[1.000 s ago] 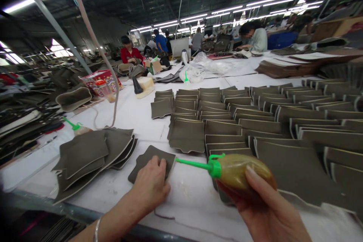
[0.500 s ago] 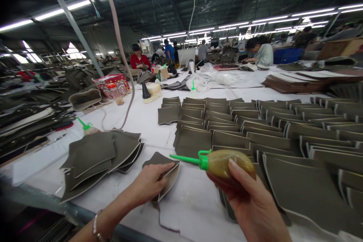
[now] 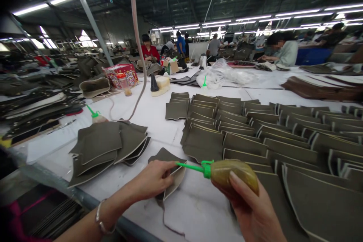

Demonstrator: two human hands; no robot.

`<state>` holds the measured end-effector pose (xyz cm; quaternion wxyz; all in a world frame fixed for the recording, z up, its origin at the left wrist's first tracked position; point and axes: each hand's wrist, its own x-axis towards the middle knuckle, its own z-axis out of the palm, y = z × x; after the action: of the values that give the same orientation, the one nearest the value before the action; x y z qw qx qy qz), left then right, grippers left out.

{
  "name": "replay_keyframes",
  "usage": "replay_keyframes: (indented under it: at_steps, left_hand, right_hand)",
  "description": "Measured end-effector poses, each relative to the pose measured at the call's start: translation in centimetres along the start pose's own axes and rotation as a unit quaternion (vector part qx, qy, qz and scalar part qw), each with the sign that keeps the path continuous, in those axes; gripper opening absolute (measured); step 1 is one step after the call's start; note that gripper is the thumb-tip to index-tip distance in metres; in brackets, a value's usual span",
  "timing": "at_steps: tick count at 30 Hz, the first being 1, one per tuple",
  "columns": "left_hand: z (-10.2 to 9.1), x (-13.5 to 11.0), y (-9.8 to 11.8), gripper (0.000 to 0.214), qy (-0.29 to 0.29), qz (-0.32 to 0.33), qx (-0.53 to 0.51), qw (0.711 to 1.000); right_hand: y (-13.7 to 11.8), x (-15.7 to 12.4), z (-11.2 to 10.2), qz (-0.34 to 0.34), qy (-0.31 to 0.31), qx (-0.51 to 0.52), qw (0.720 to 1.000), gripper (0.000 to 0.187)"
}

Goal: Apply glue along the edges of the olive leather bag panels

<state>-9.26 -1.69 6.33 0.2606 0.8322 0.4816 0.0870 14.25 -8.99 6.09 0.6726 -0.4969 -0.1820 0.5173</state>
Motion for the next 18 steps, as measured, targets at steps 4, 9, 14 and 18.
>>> replay_keyframes:
  at_steps: [4, 9, 14, 18]
  left_hand:
    - [0.0, 0.0, 0.0, 0.05, -0.005, -0.004, -0.006, 1.0]
    - [0.2, 0.0, 0.3, 0.048, -0.014, -0.013, 0.019, 1.0]
    - [0.3, 0.0, 1.0, 0.05, -0.017, -0.03, 0.043, 0.998]
    - [0.3, -0.1, 1.4, 0.052, -0.027, -0.031, 0.037, 0.998]
  right_hand:
    - [0.9, 0.8, -1.4, -0.046, -0.041, -0.088, 0.994, 0.074]
    - [1.5, 1.6, -2.8, -0.157, -0.089, -0.272, 0.945, 0.067]
    - [1.2, 0.9, -1.4, -0.264, -0.066, -0.385, 0.882, 0.049]
    - [1.2, 0.8, -1.0, -0.307, -0.083, -0.407, 0.856, 0.048]
